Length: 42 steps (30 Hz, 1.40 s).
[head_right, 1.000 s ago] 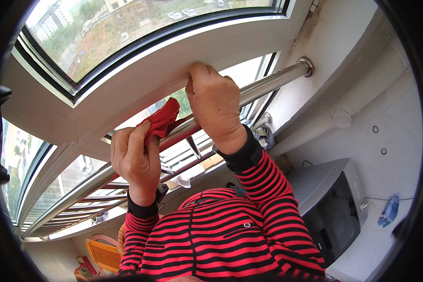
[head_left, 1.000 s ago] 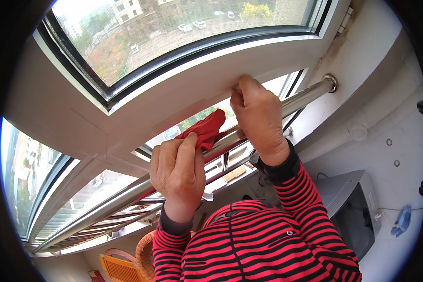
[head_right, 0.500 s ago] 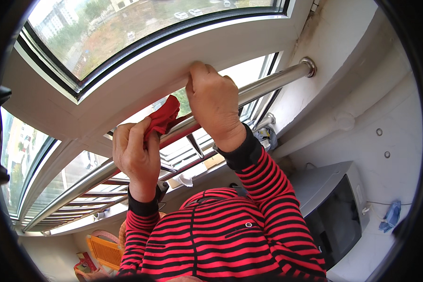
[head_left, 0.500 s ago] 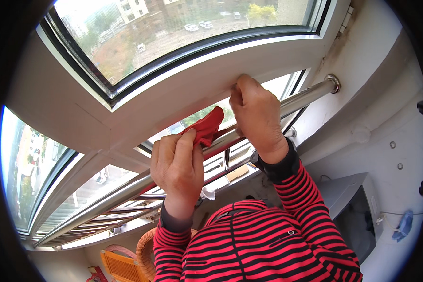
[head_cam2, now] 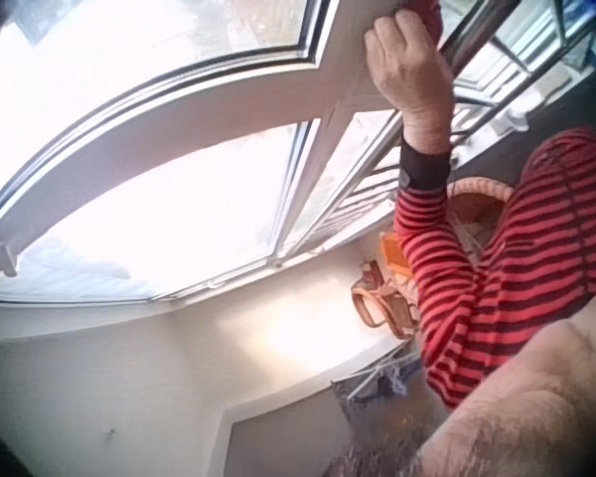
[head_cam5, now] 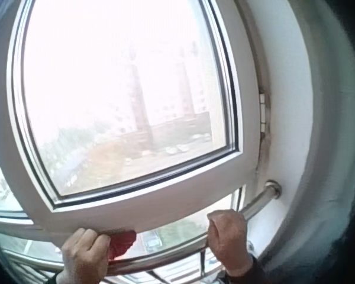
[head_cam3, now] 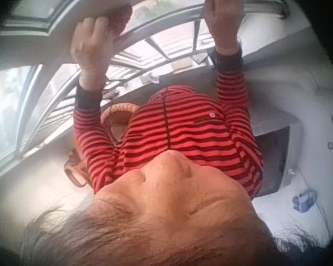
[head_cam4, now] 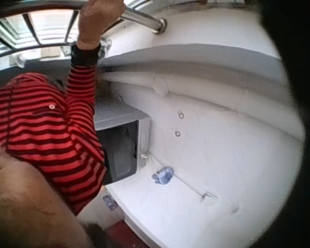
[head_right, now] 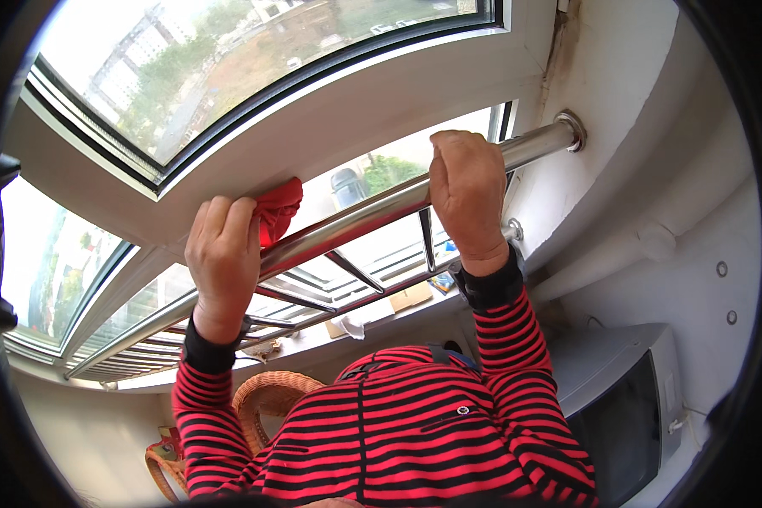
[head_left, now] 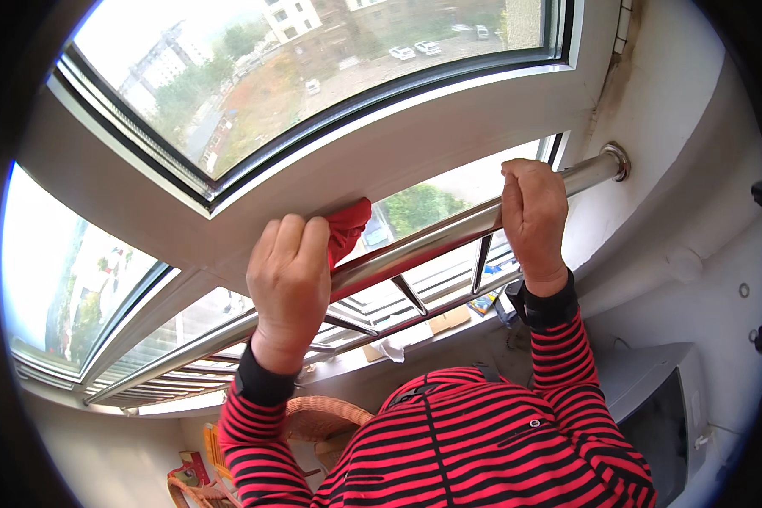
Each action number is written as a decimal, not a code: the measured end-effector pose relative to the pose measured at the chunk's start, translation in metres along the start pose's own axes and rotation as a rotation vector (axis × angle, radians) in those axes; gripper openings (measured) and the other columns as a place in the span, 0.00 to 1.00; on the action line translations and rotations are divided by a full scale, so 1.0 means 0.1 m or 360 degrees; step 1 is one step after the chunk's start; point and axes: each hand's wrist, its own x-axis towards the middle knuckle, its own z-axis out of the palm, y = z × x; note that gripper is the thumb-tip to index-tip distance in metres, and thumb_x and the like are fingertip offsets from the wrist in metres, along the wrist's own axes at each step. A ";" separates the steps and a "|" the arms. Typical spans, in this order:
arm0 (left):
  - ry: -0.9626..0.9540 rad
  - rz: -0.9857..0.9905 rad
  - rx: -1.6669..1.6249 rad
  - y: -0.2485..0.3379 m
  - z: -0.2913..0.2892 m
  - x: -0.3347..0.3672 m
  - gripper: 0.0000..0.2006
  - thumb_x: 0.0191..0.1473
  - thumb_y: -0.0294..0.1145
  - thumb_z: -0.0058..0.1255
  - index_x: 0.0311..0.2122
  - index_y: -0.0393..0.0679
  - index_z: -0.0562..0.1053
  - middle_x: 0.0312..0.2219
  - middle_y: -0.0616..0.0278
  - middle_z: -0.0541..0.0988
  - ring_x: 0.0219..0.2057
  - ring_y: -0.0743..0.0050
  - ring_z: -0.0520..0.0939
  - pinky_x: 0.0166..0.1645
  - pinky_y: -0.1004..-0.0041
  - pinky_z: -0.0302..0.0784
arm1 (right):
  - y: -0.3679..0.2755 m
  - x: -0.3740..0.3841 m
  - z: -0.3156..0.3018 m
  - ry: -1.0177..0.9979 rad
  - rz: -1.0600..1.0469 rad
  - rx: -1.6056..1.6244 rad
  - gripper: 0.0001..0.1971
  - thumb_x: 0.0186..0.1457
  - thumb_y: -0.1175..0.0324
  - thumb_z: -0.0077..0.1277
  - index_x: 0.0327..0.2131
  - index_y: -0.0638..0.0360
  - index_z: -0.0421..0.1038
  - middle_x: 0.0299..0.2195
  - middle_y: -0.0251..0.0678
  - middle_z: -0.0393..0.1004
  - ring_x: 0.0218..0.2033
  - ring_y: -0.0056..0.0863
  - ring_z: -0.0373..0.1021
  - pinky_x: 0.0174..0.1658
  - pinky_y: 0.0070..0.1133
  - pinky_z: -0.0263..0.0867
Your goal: The person wipes the top of a washing machine with a red cloth, then moves to the balcony to wipe the metal railing and window frame. The person uses the cloth to clean the surfaces in a repetitive wiping motion.
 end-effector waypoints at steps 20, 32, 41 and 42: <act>-0.0194 0.0990 0.0127 1.36 0.91 1.78 0.03 0.46 0.32 0.58 0.25 0.51 0.75 0.24 0.69 0.70 0.29 0.70 0.76 0.35 0.69 0.71 | 0.33 -0.09 -0.09 0.0159 -0.0186 0.0292 0.09 0.53 0.71 0.55 0.38 0.61 0.75 0.35 0.38 0.74 0.33 0.33 0.69 0.42 0.30 0.65; -0.0299 0.0676 0.0046 1.08 0.70 1.37 0.04 0.49 0.29 0.57 0.28 0.49 0.72 0.28 0.65 0.72 0.30 0.64 0.78 0.33 0.63 0.76 | 0.31 -0.01 -0.21 -0.0152 -0.0003 0.0344 0.21 0.52 0.76 0.62 0.51 0.67 0.75 0.41 0.44 0.78 0.38 0.42 0.75 0.43 0.35 0.69; -0.0165 0.0345 -0.0413 1.19 0.53 1.26 0.06 0.47 0.26 0.62 0.29 0.47 0.74 0.28 0.64 0.74 0.31 0.60 0.80 0.34 0.64 0.79 | 0.20 0.17 -0.12 -0.0206 0.0087 0.0301 0.12 0.54 0.69 0.60 0.43 0.60 0.76 0.33 0.38 0.73 0.27 0.38 0.75 0.31 0.32 0.67; -0.0190 0.0373 -0.0476 1.20 0.48 1.23 0.07 0.48 0.24 0.63 0.32 0.45 0.76 0.30 0.62 0.76 0.33 0.58 0.81 0.36 0.63 0.79 | 0.22 0.17 -0.13 -0.0205 0.0097 0.0356 0.11 0.54 0.70 0.59 0.41 0.59 0.76 0.34 0.39 0.72 0.27 0.39 0.75 0.31 0.33 0.68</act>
